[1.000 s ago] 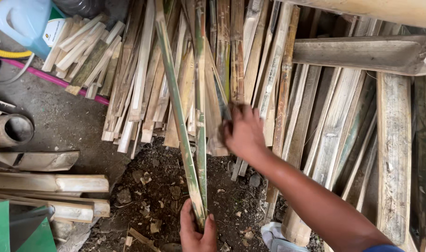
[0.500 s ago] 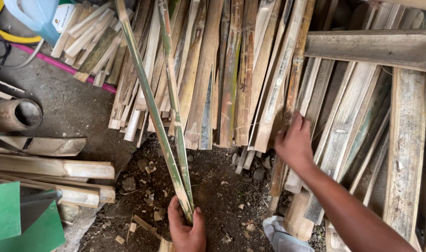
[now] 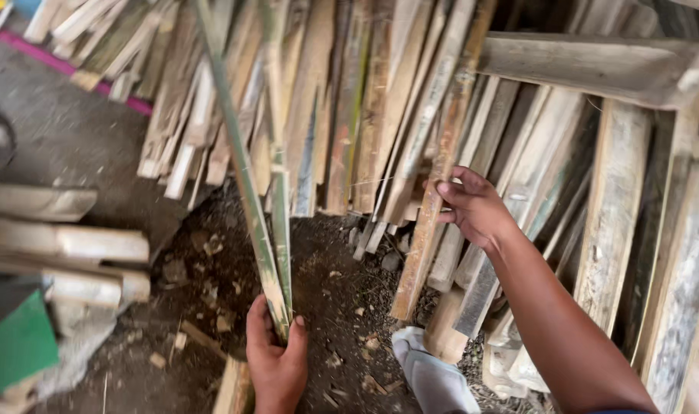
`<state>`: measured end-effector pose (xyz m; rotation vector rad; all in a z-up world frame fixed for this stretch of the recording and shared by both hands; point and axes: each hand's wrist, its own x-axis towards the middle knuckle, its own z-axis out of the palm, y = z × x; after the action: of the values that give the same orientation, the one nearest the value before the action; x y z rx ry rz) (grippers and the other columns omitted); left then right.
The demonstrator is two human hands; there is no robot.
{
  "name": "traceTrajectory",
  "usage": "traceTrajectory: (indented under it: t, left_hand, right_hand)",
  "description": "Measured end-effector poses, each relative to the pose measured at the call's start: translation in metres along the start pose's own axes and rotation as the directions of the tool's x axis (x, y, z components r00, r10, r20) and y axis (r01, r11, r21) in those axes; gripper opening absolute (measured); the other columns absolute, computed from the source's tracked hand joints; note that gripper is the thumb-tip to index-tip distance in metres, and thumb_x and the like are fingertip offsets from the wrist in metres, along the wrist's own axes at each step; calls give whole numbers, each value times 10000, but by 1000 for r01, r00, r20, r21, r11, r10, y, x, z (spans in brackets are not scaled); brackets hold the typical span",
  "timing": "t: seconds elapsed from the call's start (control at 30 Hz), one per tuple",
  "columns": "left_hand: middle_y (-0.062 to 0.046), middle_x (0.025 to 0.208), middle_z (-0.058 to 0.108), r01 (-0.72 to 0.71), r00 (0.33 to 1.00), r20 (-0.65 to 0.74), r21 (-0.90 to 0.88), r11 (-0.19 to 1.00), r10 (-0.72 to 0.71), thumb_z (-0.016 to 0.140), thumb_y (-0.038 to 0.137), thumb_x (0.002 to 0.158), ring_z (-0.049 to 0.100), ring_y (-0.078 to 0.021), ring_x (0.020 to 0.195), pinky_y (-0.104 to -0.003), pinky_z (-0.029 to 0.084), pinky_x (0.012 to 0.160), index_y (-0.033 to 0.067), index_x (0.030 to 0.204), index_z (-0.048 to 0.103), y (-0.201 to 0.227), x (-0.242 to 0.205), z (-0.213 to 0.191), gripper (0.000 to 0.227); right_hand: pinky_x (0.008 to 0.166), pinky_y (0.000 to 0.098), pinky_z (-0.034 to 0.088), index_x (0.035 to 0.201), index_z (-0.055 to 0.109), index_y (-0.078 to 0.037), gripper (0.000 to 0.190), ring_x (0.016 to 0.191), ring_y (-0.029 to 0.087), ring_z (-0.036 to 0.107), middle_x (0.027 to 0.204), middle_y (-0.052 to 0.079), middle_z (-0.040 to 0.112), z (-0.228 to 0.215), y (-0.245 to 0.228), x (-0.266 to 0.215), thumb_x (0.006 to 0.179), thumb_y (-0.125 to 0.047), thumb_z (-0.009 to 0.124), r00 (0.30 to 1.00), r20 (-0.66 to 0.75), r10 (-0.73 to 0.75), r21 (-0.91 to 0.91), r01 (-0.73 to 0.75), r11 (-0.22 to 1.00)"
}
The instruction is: The person uses a hammer to drive nails into a bamboo frame structure, securing vertical and horizontal bamboo pieces. They repeatedly adjust the frame and hammer different joints to assemble the structure.
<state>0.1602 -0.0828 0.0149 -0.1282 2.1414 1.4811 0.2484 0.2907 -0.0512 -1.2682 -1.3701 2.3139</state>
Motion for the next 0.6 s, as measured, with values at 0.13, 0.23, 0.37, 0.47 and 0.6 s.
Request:
traceTrajectory:
  t: [0.13,0.23,0.37,0.47,0.6]
  left_hand:
    - [-133,1104,646,-400,916,-14,27,916,400,674,1,903,631,-164,942,-273,533,801,-43,1414,468,10,-39,-16,553]
    - [-126,1001,716,-306,934,-86,313,899,347,729,66,850,710,-200,847,-305,572,747,-7,1328,549,26,-83,-39,517]
    - [-204,1065,695,-294,887,-174,501,814,428,760,100,797,711,-320,930,-402,575,773,-26,1335,536,58,-124,-62,596]
    - [-201,1035,683,-153,938,-197,506,849,287,724,109,822,696,-376,886,-439,571,728,11,1376,526,88,-164,-84,596]
    - [-214,1035,660,-51,976,-166,443,895,138,693,119,866,684,-384,898,-471,558,766,-16,1399,461,129,-214,-103,596]
  right_hand:
    - [796,412,626,1319,534,-38,334,1007,222,712,1163,110,683,0,3,-21,1001,-85,624,967,224,-120,190,77,979]
    - [798,424,624,1295,533,-5,297,934,253,721,1142,144,720,21,-2,-41,1017,-45,631,940,328,-93,222,18,975]
    - [776,426,653,1253,521,17,283,954,275,742,1096,150,709,77,-39,-39,990,-35,612,902,430,38,93,-86,992]
    - [780,438,645,1241,449,-25,294,1027,277,716,1168,142,682,115,-79,-58,993,-36,606,909,403,107,-56,-92,994]
    - [742,458,612,1353,478,-151,461,1038,271,681,1211,89,640,161,-101,-90,917,-48,587,859,416,299,-288,-187,939]
